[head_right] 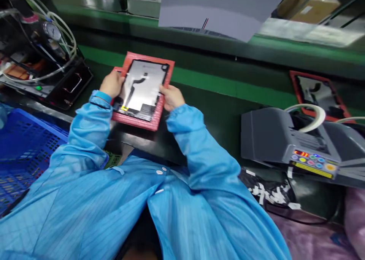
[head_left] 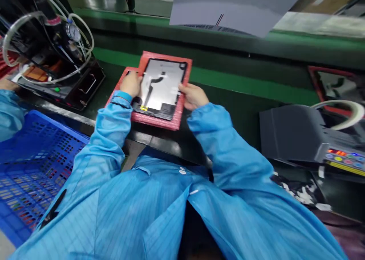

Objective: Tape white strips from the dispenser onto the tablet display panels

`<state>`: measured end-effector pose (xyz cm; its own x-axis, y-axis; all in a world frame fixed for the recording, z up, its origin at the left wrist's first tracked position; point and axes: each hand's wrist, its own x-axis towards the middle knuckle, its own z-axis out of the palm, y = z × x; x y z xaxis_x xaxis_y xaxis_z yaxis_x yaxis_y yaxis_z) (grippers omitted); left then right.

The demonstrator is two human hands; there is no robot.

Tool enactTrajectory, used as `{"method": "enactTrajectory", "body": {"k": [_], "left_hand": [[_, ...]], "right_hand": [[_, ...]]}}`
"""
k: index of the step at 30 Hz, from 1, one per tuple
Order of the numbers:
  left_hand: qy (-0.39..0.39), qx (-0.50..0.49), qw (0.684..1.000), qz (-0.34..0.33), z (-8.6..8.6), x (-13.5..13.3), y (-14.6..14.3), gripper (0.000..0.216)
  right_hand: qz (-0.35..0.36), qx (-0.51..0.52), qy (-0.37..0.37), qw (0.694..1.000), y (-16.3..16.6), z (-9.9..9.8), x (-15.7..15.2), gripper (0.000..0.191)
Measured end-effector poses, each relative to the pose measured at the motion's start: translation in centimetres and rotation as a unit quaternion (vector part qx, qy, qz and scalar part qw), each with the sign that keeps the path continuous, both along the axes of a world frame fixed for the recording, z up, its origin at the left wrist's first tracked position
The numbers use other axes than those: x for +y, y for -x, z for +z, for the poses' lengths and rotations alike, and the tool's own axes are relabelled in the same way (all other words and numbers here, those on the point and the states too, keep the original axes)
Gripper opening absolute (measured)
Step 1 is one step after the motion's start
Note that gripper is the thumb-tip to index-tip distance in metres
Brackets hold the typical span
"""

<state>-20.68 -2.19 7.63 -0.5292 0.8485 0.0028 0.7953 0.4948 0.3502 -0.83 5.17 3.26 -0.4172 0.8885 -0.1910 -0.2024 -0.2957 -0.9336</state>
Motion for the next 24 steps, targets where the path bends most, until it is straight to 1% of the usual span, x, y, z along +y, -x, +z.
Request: {"method": "enactTrajectory", "body": {"k": [2,3,5,8,10,11,12,14,16,17,18,19,20,21,22,24], "left_hand": [[0.012,0.028,0.998,0.049,1.1,0.2,3.8,0.031],[0.021,0.039,0.997,0.065,1.2,0.3,5.3,0.032],[0.037,0.052,0.994,0.085,0.7,0.4,7.2,0.033],[0.062,0.04,0.992,0.102,-1.3,0.6,8.3,0.035],[0.07,0.027,0.991,0.107,-2.5,0.6,8.5,0.035],[0.071,0.024,0.991,0.106,-2.7,0.5,8.5,0.036],[0.074,0.022,0.991,0.106,-2.7,0.3,8.4,0.037],[0.09,0.018,0.99,0.108,-2.0,-0.1,8.0,0.038],[0.105,0.029,0.987,0.119,-0.7,-0.5,7.1,0.043],[0.094,0.047,0.987,0.123,-0.1,-0.6,6.2,0.047],[0.063,0.1,0.982,0.144,0.5,-0.6,5.1,0.049],[0.017,0.136,0.984,0.116,0.8,-0.5,3.6,0.051],[-0.024,0.155,0.985,0.068,1.1,-0.4,1.7,0.051],[-0.057,0.164,0.985,0.005,1.1,-0.2,-0.6,0.048],[-0.068,0.158,0.982,-0.075,1.0,0.1,-3.2,0.045],[-0.04,0.129,0.963,-0.232,0.2,0.7,-8.8,0.042]], "right_hand": [[0.015,-0.012,0.015,1.0,5.1,0.0,0.9,0.017],[0.017,-0.036,0.017,0.999,7.1,0.0,1.1,0.017],[0.014,-0.111,0.009,0.994,9.9,-0.4,1.4,0.015],[0.025,-0.218,-0.023,0.975,11.5,-1.2,1.3,0.02],[0.048,-0.24,-0.029,0.969,11.2,-1.5,1.1,0.021],[0.06,-0.237,-0.019,0.969,10.7,-1.5,0.9,0.02],[0.069,-0.229,-0.004,0.971,10.0,-1.3,0.6,0.018],[0.082,-0.204,0.027,0.975,7.5,-0.6,-0.1,0.019],[0.097,-0.175,0.037,0.979,3.8,0.2,-1.1,0.018],[0.107,-0.16,0.036,0.981,1.6,0.5,-1.8,0.017],[0.113,-0.147,0.036,0.982,-0.7,0.8,-2.5,0.015],[0.112,-0.136,0.037,0.984,-3.2,1.0,-3.4,0.014],[0.094,-0.129,0.037,0.986,-5.6,1.0,-4.3,0.013],[0.062,-0.125,0.036,0.99,-8.1,0.9,-5.2,0.012],[0.016,-0.124,0.032,0.992,-10.5,0.7,-6.2,0.012],[-0.1,-0.124,0.018,0.987,-15.2,0.1,-8.1,0.015]]}}
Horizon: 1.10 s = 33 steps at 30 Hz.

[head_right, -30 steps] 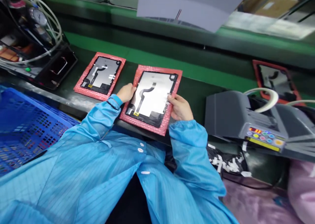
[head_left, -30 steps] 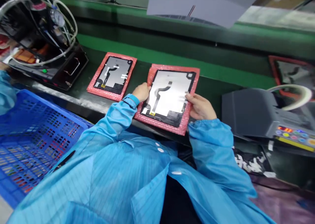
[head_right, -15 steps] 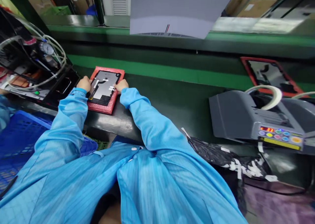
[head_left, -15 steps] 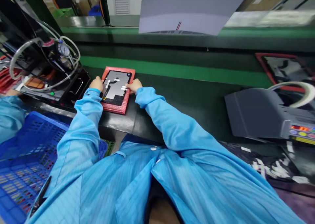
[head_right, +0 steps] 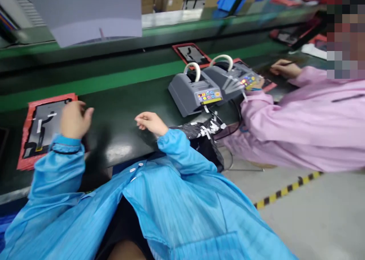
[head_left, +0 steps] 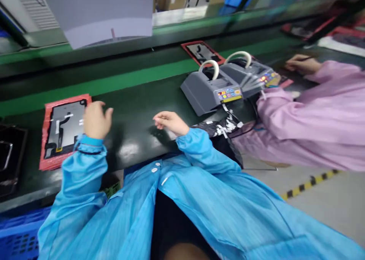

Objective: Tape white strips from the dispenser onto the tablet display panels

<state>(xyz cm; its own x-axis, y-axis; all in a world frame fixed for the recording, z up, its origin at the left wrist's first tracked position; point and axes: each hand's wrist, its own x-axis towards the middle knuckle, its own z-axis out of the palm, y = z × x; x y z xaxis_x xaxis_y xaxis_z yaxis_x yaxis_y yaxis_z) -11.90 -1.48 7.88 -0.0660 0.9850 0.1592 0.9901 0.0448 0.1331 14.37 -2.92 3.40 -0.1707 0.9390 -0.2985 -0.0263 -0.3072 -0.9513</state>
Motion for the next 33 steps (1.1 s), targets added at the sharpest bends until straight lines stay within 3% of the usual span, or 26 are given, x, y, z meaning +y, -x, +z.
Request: {"method": "enactTrajectory", "body": {"k": [2,5,7,8,11,14,17,19,21,23,25,27,31,33], "left_hand": [[0.082,0.011,0.993,-0.088,-1.2,1.0,-5.2,0.038],[0.174,0.048,0.972,-0.152,-3.5,3.3,-10.8,0.036],[0.202,0.058,0.96,-0.183,-4.9,5.0,-13.0,0.035],[0.205,0.056,0.958,-0.193,-5.4,5.8,-13.8,0.034],[0.182,0.039,0.963,-0.193,-6.6,7.6,-15.0,0.032],[0.149,0.027,0.972,-0.18,-7.3,8.3,-14.8,0.031],[0.134,0.017,0.974,-0.181,-7.8,8.4,-13.8,0.029],[0.137,0.007,0.973,-0.184,-8.0,8.5,-13.4,0.028],[0.14,-0.006,0.974,-0.178,-8.1,9.1,-13.4,0.028],[0.144,-0.026,0.978,-0.151,-8.0,10.4,-14.1,0.028],[0.154,-0.056,0.979,-0.124,-7.7,12.3,-15.4,0.03],[0.156,-0.089,0.975,-0.128,-7.2,14.8,-17.4,0.031],[0.132,-0.158,0.965,-0.163,-6.3,20.6,-23.1,0.028],[0.15,-0.206,0.956,-0.146,-6.2,23.4,-26.6,0.027]], "right_hand": [[-0.15,-0.018,-0.031,0.988,-4.4,-0.8,-1.7,0.023],[-0.41,-0.078,-0.06,0.907,-10.1,-2.0,-3.3,0.029],[-0.508,-0.106,-0.055,0.853,-12.9,-2.6,-3.5,0.031],[-0.525,-0.108,-0.047,0.843,-13.9,-2.8,-3.4,0.033],[-0.513,-0.085,-0.033,0.854,-15.7,-2.9,-2.5,0.038],[-0.513,-0.075,-0.042,0.854,-16.1,-2.5,-1.8,0.03],[-0.552,-0.128,-0.084,0.819,-15.3,-2.2,-2.2,0.02],[-0.56,-0.186,-0.152,0.793,-13.8,-2.2,-2.7,0.019],[-0.516,-0.225,-0.237,0.792,-11.5,-2.0,-2.7,0.023],[-0.413,-0.244,-0.303,0.823,-8.7,-1.7,-1.9,0.028],[-0.31,-0.263,-0.345,0.846,-6.0,-1.2,-0.5,0.03],[-0.251,-0.275,-0.371,0.851,-4.0,-0.7,0.6,0.027],[-0.218,-0.271,-0.384,0.855,-3.6,-0.8,-0.1,0.014],[-0.21,-0.258,-0.345,0.878,-5.1,-1.3,-2.2,0.01]]}}
